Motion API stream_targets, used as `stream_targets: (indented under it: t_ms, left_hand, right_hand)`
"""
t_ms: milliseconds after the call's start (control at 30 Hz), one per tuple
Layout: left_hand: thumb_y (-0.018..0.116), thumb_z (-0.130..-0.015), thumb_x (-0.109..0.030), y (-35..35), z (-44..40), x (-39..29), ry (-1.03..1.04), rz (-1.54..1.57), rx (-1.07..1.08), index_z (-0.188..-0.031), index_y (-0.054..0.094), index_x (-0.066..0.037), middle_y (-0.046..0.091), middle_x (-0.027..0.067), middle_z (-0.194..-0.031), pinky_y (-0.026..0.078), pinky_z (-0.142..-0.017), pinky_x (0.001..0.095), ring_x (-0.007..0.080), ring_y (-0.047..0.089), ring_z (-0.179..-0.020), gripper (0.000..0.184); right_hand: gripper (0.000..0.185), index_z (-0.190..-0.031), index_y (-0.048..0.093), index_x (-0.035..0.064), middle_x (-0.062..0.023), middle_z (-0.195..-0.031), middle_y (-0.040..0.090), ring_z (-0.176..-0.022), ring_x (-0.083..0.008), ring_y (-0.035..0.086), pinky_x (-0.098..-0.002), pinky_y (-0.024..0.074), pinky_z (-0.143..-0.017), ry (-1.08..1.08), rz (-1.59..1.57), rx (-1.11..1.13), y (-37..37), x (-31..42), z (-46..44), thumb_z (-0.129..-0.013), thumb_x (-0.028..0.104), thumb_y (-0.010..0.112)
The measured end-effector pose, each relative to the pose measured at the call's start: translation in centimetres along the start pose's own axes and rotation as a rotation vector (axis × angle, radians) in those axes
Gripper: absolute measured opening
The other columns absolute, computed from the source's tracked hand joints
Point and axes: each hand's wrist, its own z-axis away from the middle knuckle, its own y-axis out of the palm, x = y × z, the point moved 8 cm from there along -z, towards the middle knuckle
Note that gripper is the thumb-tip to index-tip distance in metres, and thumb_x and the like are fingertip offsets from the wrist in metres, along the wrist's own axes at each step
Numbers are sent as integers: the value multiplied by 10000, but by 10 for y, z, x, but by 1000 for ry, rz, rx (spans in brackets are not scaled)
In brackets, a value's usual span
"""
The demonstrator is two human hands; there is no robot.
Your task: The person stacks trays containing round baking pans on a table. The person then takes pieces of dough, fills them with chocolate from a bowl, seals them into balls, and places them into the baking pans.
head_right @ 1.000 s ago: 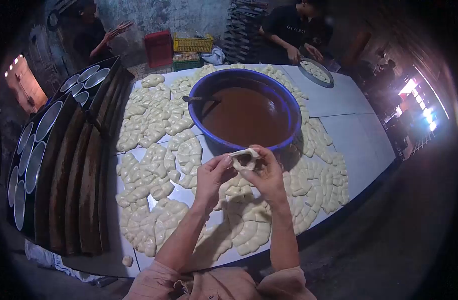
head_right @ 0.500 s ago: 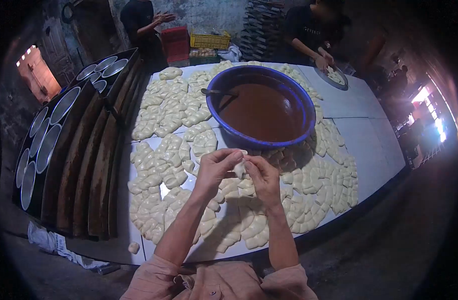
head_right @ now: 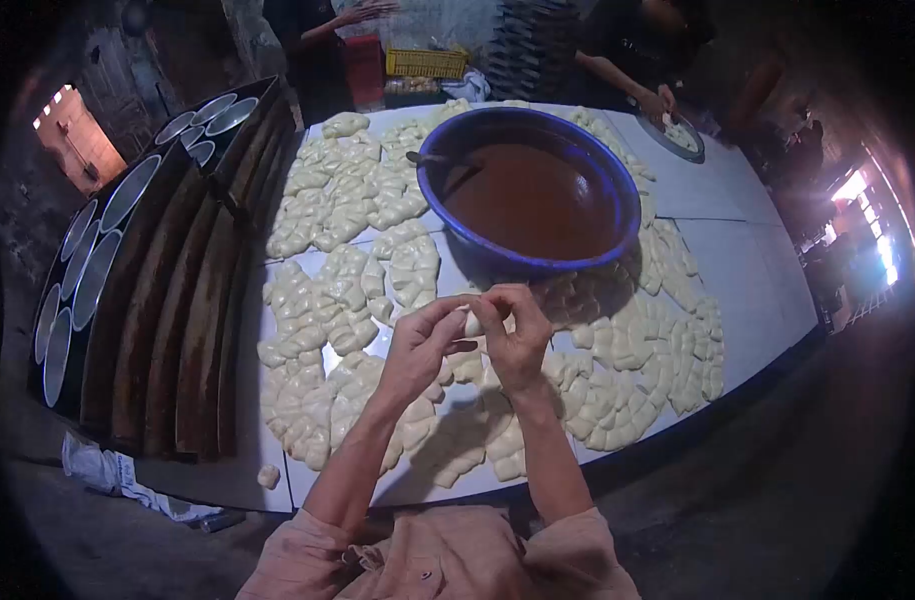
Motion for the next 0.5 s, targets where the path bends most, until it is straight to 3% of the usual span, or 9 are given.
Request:
stream_targets:
  t_ms: [33,100,167,200,300,333,433,467,500]
  left_hand:
    - [611,-974,-154,-2,2,2,-31,2,-14,-1187,654,4,689,66,-1053,567,-754,258,115,666,-907,268]
    - [667,-944,-226,-13,2,7,36,-237,-46,-1145,686,-11,705,51,-923,530,-650,224,81,642,-738,295]
    - [666,-946,-232,-26,1,14,36,-92,-110,-1107,693,8,705,48,-885,540,-626,226,89,656,-756,290]
    - [622,-976,-254,-32,3,15,7,-53,-136,-1087,681,35,708,85,-884,571,-717,262,132,682,-804,315]
    - [569,-1003,-295,-48,11,32,-160,-35,-85,-1095,681,36,705,103,-901,582,-723,271,139,685,-799,362]
    - [528,-1019,-330,-54,16,38,-219,-66,-75,-1167,658,28,701,120,-979,569,-715,281,159,691,-811,409]
    - [527,-1016,-345,-94,32,33,-234,-416,-325,-1248,617,20,692,132,-1053,546,-697,293,174,693,-821,442]
    - [535,-1007,-361,-109,31,33,-159,-514,-335,-1303,585,0,684,129,-1096,526,-678,300,183,692,-825,470]
    - [564,-988,-337,-120,40,41,-183,-536,-380,-1298,592,-14,688,132,-1104,527,-686,289,179,693,-818,449]
  right_hand:
    - [75,-934,657,15,-62,-826,630,-703,-125,560,-287,462,-631,-30,64,21,2,-1,2,-901,75,689]
    - [111,-929,655,8,-65,-813,633,-662,-133,551,-284,450,-595,96,28,105,10,-15,5,-887,92,714]
    - [139,-958,668,4,-69,-850,639,-680,-138,556,-276,454,-610,225,-3,208,18,-16,7,-876,99,728]
    - [208,-1032,681,-1,-86,-933,657,-741,-142,588,-275,482,-664,302,-114,192,20,-8,7,-882,134,728]
    - [257,-1101,680,-1,-93,-1008,665,-829,-133,612,-278,505,-733,64,-21,436,31,16,16,-904,163,703]
    - [286,-1138,660,-6,-106,-1033,681,-888,-152,635,-299,518,-771,159,-4,533,36,8,21,-904,156,694]
    - [326,-1179,645,7,-121,-1061,690,-915,-180,649,-331,523,-778,451,-128,584,55,-35,46,-889,143,700]
    - [332,-1191,638,22,-139,-1086,694,-932,-196,660,-338,523,-780,499,-155,638,66,-44,53,-896,166,687]
    - [330,-1184,641,34,-148,-1082,693,-930,-238,675,-353,524,-792,506,13,767,75,-52,58,-913,221,654]
